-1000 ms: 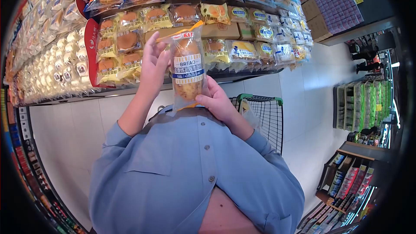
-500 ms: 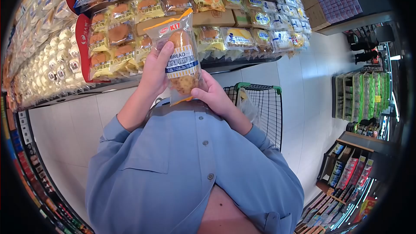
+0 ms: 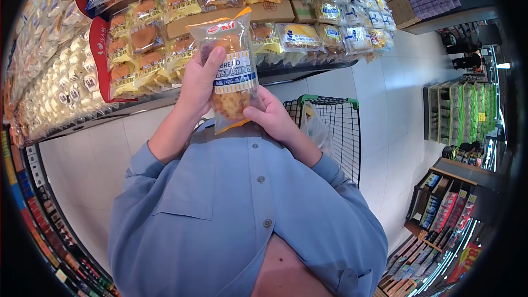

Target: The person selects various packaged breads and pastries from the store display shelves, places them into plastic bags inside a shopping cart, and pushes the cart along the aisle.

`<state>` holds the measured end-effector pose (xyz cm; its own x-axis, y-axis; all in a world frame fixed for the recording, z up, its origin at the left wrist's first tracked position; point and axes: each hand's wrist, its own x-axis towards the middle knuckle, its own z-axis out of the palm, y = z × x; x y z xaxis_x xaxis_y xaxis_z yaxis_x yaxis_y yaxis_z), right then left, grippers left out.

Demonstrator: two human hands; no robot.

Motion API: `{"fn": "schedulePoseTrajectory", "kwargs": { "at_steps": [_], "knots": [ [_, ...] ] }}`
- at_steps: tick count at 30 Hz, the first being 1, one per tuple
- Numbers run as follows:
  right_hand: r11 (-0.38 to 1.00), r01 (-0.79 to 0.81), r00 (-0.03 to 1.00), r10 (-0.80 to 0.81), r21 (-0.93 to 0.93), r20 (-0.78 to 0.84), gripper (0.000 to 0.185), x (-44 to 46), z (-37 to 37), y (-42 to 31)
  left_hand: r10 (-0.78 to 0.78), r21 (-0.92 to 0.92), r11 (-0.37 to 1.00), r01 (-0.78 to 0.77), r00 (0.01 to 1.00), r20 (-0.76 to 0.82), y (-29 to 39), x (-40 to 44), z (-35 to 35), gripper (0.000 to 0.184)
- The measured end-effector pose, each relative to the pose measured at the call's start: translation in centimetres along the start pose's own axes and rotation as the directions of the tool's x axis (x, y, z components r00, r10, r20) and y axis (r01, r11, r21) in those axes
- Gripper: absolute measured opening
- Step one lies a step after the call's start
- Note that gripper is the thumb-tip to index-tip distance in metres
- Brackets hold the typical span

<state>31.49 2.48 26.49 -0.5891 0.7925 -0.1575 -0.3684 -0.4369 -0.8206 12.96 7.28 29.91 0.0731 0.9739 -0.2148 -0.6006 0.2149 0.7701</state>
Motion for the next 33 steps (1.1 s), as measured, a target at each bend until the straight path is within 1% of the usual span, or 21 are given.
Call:
{"fn": "schedulePoseTrajectory", "kwargs": {
  "at_steps": [2,4,8,10,12,14,16,20,23,25,27,29,30,31,32,33],
  "knots": [
    [0.999,0.049,0.999,-0.049,0.003,-0.007,0.053,-0.1,0.1,0.0,0.0,0.003,1.0,0.0,1.0,-0.001,-0.4,0.2,-0.1,0.039],
    [0.999,0.042,0.999,-0.041,0.009,-0.025,0.053,-0.2,0.2,-0.5,-0.014,0.017,1.0,0.015,0.999,-0.048,-0.7,0.3,-0.1,0.039],
    [1.0,0.026,0.998,-0.025,0.002,-0.065,0.053,-0.3,-0.2,-0.5,-0.013,-0.007,1.0,0.012,0.998,-0.062,-1.4,0.5,0.1,0.04],
    [1.0,0.006,0.997,-0.007,-0.012,-0.082,0.052,-0.4,-0.5,-0.3,0.003,0.039,0.999,0.001,0.995,-0.095,-1.7,0.4,0.1,0.042],
    [1.0,-0.013,0.995,0.011,-0.025,-0.098,0.051,-0.5,-0.5,-0.3,0.022,0.069,0.997,-0.016,0.995,-0.092,-1.9,0.2,0.3,0.044],
    [0.996,0.016,0.992,-0.027,-0.089,-0.127,0.048,-0.5,-0.5,-0.4,0.044,0.101,0.994,-0.035,0.995,-0.089,-2.0,0.1,0.4,0.045],
    [0.997,0.016,0.992,-0.025,-0.073,-0.12,0.048,-0.5,-0.6,-0.4,0.073,0.106,0.992,-0.065,0.994,-0.079,-2.2,0.1,0.4,0.047],
    [0.999,0.033,0.995,-0.034,-0.021,-0.091,0.048,-0.5,-0.7,-0.3,0.061,0.088,0.995,-0.055,0.996,-0.064,-2.1,0.1,0.4,0.048],
    [0.998,0.044,0.996,-0.047,-0.032,-0.078,0.049,-0.6,-0.5,-0.7,0.068,0.117,0.991,-0.061,0.996,-0.055,-2.2,0.2,0.2,0.049],
    [0.997,0.056,0.995,-0.06,-0.054,-0.074,0.048,-0.6,-0.8,-0.3,0.168,0.216,0.964,-0.153,0.984,-0.052,-1.7,-0.1,0.9,0.051],
    [0.995,0.068,0.995,-0.073,-0.076,-0.07,0.048,-0.6,-1.0,-0.2,0.175,0.209,0.964,-0.163,0.984,-0.042,-1.6,-0.2,1.1,0.051],
    [0.994,0.063,0.994,-0.071,-0.091,-0.089,0.047,-0.4,-1.0,-0.2,0.186,0.202,0.963,-0.176,0.982,-0.032,-1.5,0.1,1.1,0.051],
    [0.994,0.063,0.994,-0.071,-0.092,-0.088,0.047,-0.4,-1.0,-0.3,0.172,0.155,0.974,-0.166,0.985,-0.025,-1.8,0.4,1.0,0.052],
    [0.997,0.04,0.99,-0.047,-0.059,-0.135,0.047,-0.4,-0.9,-0.6,0.158,0.107,0.982,-0.155,0.987,-0.017,-2.0,0.6,0.9,0.053],
    [1.0,0.017,0.983,-0.021,-0.024,-0.18,0.047,-0.3,-0.8,-0.7,0.158,0.107,0.982,-0.155,0.987,-0.019,-2.1,0.6,0.9,0.053],
    [1.0,0.016,0.984,-0.02,-0.025,-0.177,0.047,-0.2,-0.9,-0.6,0.146,0.178,0.974,-0.138,0.989,-0.032,-2.2,0.5,0.8,0.056]
  ]
}}
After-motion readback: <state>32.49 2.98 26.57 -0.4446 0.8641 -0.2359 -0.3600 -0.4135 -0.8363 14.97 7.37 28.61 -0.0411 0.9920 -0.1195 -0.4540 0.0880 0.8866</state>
